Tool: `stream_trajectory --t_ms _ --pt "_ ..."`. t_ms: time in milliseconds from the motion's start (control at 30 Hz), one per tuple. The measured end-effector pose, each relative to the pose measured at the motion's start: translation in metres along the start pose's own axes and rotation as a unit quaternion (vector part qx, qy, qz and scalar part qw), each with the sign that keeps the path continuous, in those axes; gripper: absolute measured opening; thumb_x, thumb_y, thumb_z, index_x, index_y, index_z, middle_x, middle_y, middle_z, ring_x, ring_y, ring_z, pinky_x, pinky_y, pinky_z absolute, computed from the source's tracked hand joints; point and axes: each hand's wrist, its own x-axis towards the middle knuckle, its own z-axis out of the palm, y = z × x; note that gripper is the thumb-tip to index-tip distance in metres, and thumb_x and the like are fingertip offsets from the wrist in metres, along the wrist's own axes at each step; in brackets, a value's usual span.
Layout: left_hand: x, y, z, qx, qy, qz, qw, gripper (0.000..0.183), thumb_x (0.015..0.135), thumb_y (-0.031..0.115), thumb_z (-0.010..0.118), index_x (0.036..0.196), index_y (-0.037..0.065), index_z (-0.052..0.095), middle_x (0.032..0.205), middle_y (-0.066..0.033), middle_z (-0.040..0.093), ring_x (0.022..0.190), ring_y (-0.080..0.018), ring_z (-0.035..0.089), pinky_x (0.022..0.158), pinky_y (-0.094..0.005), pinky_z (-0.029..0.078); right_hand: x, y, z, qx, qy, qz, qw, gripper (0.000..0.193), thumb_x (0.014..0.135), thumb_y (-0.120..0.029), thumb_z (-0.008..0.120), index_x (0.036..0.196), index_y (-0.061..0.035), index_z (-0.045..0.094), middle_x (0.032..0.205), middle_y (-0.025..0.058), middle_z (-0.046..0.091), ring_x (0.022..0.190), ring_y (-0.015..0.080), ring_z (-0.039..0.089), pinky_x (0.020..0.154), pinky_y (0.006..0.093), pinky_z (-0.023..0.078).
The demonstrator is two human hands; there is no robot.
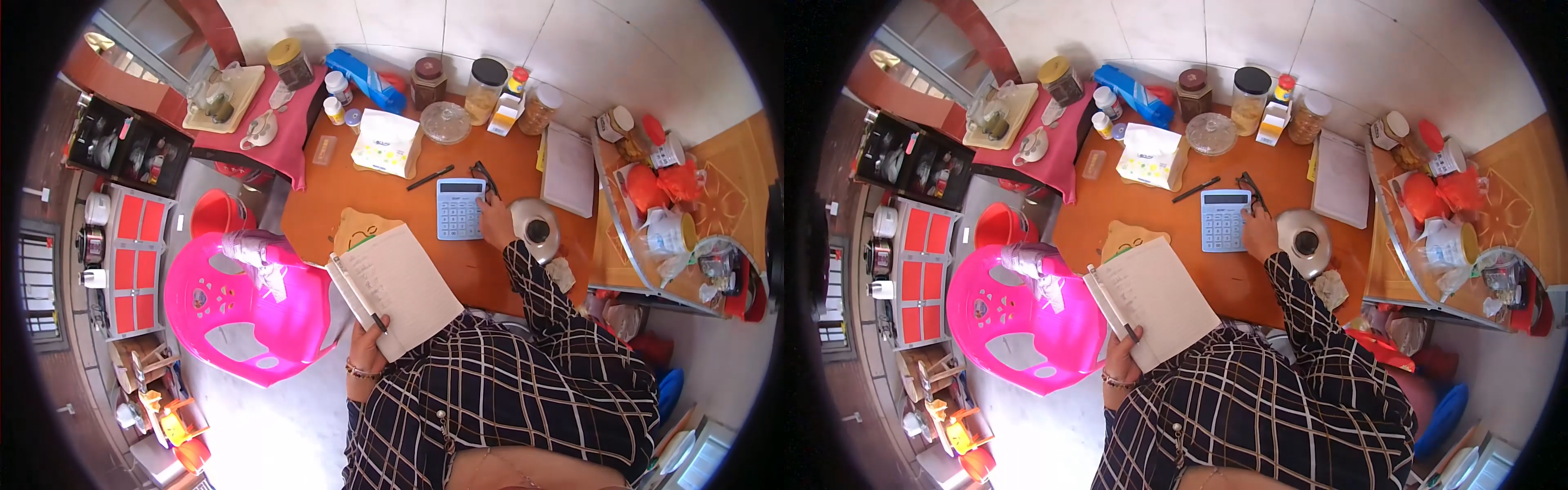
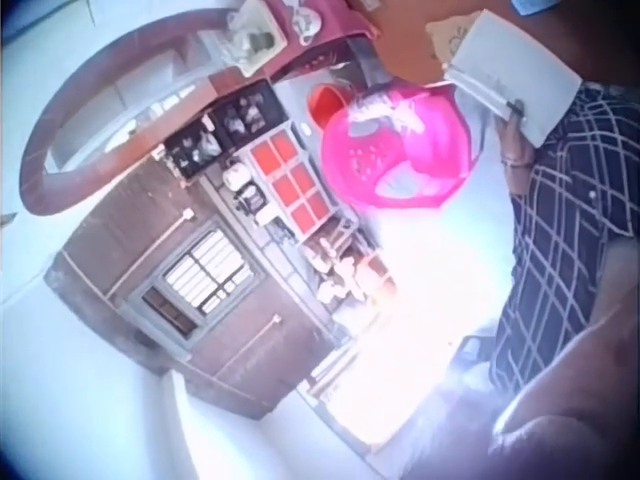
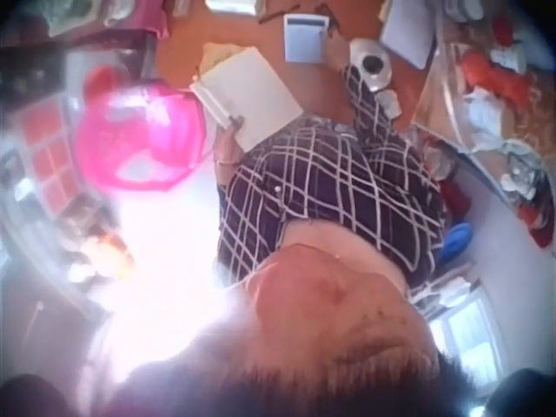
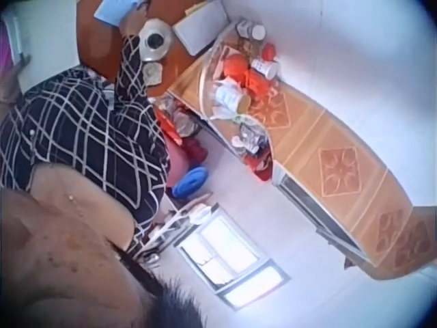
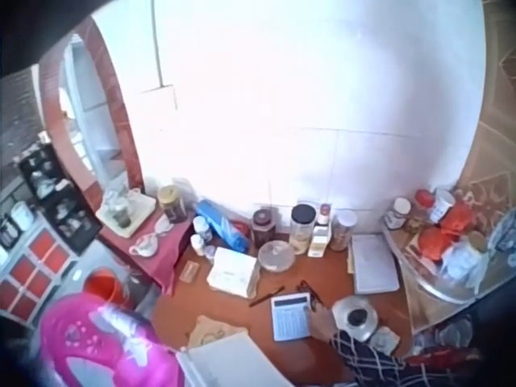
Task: Taking inventory of metal components in a fabrication shop using a notebook and calculator.
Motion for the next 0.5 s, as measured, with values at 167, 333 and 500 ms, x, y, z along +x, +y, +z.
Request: stream_trajectory --t_ms 167,333,500 --pt "-0.002 0.0 0.014 -0.023 -0.008 -0.011 1.0 0.046 0.079 0.0 0.062 0.121 -0.001 0.042 0.111 -0.0122 0.056 0.099 -0.0234 0.056 0.085 -0.036 0.047 0.007 0.004 -0.006 0.004 -0.036 0.017 0.999 0.031 0.075 -0.004 0.051 0.105 -0.002 0.058 0.101 0.0185 0.051 0.094 0.0356 0.051 0.078 0.0424 0.044" --pt "-0.005 -0.003 0.017 -0.025 -0.003 -0.006 1.0 0.045 0.079 0.0 0.061 0.12 -0.001 0.043 0.11 -0.0126 0.056 0.098 -0.0239 0.056 0.085 -0.0372 0.047 -0.008 -0.017 -0.008 0.125 -0.068 -0.032 0.989 0.033 0.078 -0.006 0.049 0.11 -0.0022 0.055 0.094 0.0223 0.056 0.088 0.0379 0.054 0.076 0.0439 0.045" --pt "-0.007 -0.006 0.013 -0.026 0.01 0.004 1.0 0.044 0.079 0.0 0.061 0.119 -0.002 0.043 0.109 -0.0132 0.056 0.098 -0.0248 0.056 0.084 -0.0384 0.048 -0.035 -0.069 -0.015 0.168 -0.169 -0.014 0.971 0.035 0.083 -0.014 0.046 0.115 -0.0024 0.051 0.092 0.0245 0.059 0.084 0.038 0.057 0.075 0.0457 0.045"
